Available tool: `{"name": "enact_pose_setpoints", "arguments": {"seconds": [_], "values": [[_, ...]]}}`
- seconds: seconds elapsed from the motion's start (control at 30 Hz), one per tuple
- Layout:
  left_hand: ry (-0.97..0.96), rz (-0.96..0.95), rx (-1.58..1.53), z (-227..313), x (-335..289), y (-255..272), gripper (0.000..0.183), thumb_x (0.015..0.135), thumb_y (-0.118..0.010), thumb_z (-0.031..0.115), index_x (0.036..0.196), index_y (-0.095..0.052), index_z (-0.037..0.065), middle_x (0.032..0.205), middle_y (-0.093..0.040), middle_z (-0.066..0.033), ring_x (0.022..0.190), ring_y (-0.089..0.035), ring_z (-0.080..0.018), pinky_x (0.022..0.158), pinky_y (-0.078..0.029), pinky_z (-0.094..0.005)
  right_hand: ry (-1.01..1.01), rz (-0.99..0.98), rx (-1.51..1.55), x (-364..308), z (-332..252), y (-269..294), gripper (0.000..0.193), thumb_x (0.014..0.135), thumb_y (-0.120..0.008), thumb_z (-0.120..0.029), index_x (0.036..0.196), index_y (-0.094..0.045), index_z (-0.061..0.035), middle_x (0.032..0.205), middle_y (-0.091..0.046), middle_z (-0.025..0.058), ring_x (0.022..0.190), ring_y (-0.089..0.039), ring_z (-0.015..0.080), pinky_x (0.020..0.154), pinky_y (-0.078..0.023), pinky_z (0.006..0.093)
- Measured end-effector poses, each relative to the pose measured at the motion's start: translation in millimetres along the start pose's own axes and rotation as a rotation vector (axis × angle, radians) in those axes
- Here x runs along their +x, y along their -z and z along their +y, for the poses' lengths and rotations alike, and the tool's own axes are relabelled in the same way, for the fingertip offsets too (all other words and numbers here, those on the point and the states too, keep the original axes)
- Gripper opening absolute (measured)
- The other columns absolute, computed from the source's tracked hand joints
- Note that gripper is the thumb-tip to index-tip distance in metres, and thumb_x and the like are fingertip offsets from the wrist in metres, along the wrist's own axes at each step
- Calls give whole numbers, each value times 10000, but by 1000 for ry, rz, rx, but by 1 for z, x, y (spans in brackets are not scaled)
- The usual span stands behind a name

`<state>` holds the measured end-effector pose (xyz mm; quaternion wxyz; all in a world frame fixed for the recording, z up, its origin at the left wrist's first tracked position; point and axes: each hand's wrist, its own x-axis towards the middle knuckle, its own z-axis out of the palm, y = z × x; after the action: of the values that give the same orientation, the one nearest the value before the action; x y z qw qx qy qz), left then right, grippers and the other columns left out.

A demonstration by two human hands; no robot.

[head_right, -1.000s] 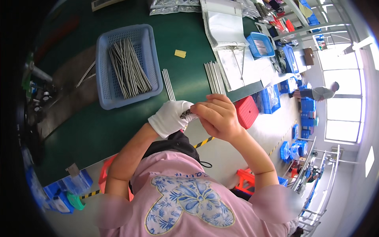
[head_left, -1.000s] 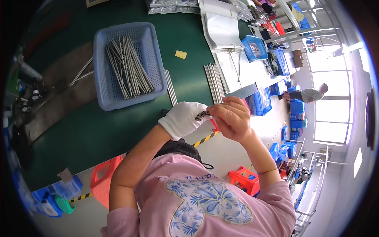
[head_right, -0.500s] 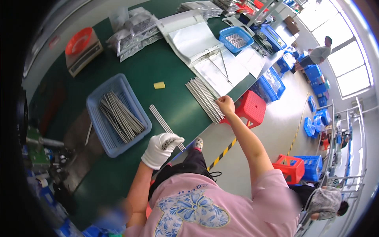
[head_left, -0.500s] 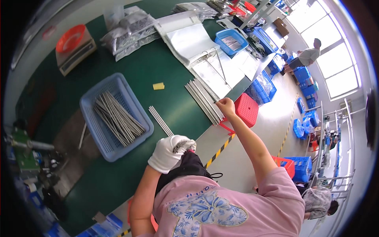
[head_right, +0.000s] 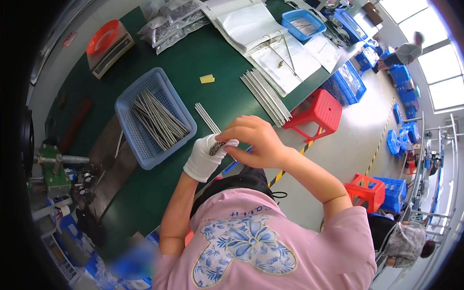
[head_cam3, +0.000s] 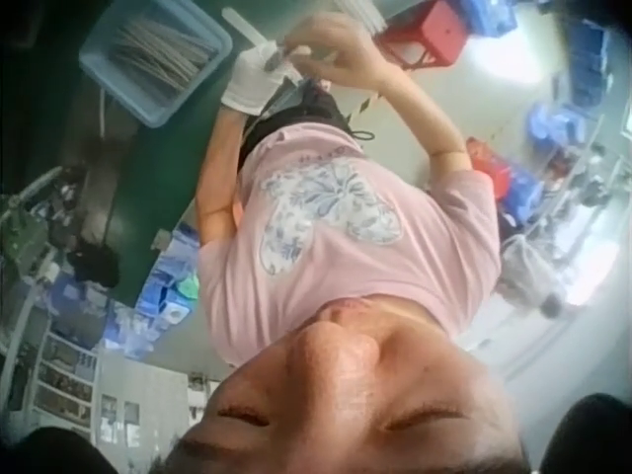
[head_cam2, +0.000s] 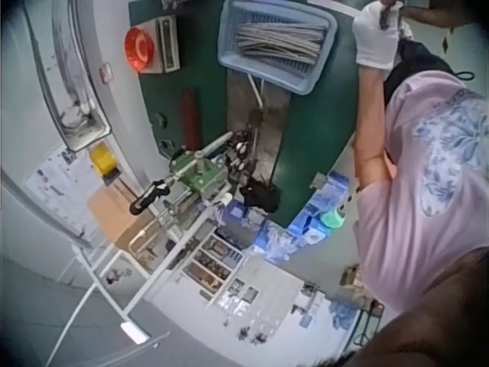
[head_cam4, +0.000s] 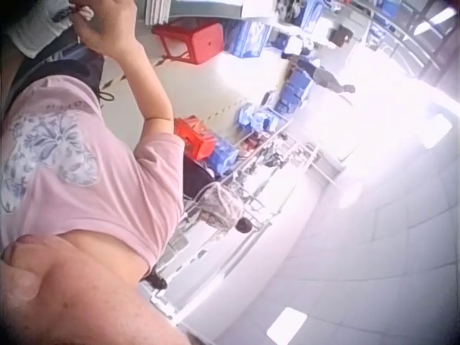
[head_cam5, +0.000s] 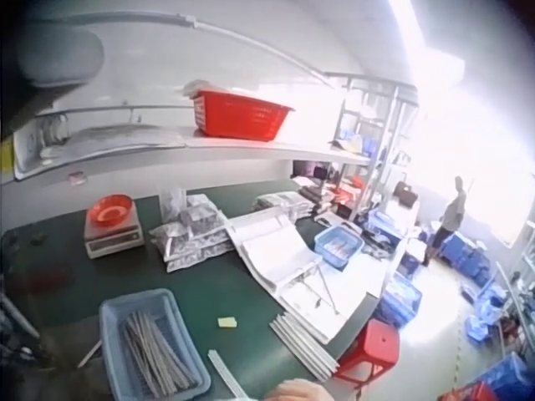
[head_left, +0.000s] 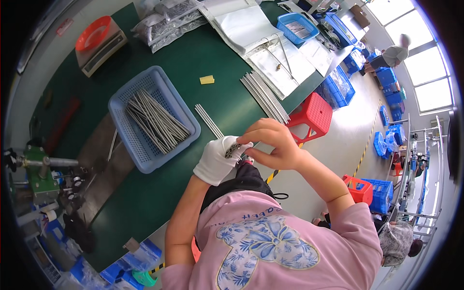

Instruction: Inspecting and sorting bundles of small metal rods on a factory workbench.

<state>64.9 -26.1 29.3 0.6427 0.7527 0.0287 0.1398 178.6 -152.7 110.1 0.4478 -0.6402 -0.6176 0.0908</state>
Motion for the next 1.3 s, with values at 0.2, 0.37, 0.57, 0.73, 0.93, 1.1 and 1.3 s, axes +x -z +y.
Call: {"name": "enact_pose_setpoints", "arguments": {"seconds": [0.2, 0.37, 0.57, 0.73, 0.93, 1.1, 1.3], "values": [[-54, -14, 67, -4, -5, 0, 146, 805, -600, 106, 944, -603, 60, 836, -617, -127, 735, -594, -298, 638, -478, -347, 25, 25, -185, -5, -12, -15, 170, 682, -651, -33, 842, -620, -83, 759, -602, 41, 664, -566, 219, 591, -425, 315], [-111, 24, 70, -1, -8, -2, 151, 818, -611, 136, 936, -598, 43, 773, -608, -112, 667, -594, -249, 600, -475, -329, 76, 63, -281, -4, -21, -14, 175, 662, -652, 6, 819, -619, -66, 735, -618, 47, 612, -577, 206, 553, -423, 299], [55, -43, -29, 11, -8, 0, 217, 849, -612, 217, 910, -594, 9, 638, -555, -59, 542, -522, -103, 520, -447, -278, 42, 121, -294, -3, -18, -14, 149, 657, -638, 8, 786, -611, -61, 705, -608, 48, 588, -566, 205, 527, -415, 299], [-135, 39, 84, -2, -6, -5, 204, 842, -618, 206, 911, -595, 16, 648, -565, -65, 514, -519, -126, 506, -445, -280, 39, 145, -289, -5, -17, -16, 147, 656, -637, 9, 785, -611, -57, 692, -605, 49, 580, -563, 204, 523, -413, 297], [-2, -18, -52, 3, -8, -2, 189, 833, -617, 192, 924, -597, 28, 703, -587, -110, 573, -552, -194, 551, -450, -308, 44, 128, -288, -6, -18, -16, 155, 650, -640, 2, 788, -608, -61, 689, -600, 51, 577, -558, 209, 525, -413, 302], [-90, -1, 23, -2, -8, -1, 168, 833, -610, 169, 921, -595, 26, 713, -588, -104, 577, -560, -196, 548, -449, -306, 45, 38, -382, -2, -22, -17, 154, 669, -634, -31, 817, -606, -65, 685, -585, 45, 595, -552, 215, 542, -415, 319], [-98, -3, 5, -1, -8, -2, 142, 845, -590, 156, 899, -588, 24, 707, -582, -104, 576, -563, -196, 542, -447, -305, 42, 30, -369, -4, -19, -19, 154, 661, -613, 34, 798, -609, -36, 707, -603, 63, 608, -579, 209, 557, -424, 308]]}}
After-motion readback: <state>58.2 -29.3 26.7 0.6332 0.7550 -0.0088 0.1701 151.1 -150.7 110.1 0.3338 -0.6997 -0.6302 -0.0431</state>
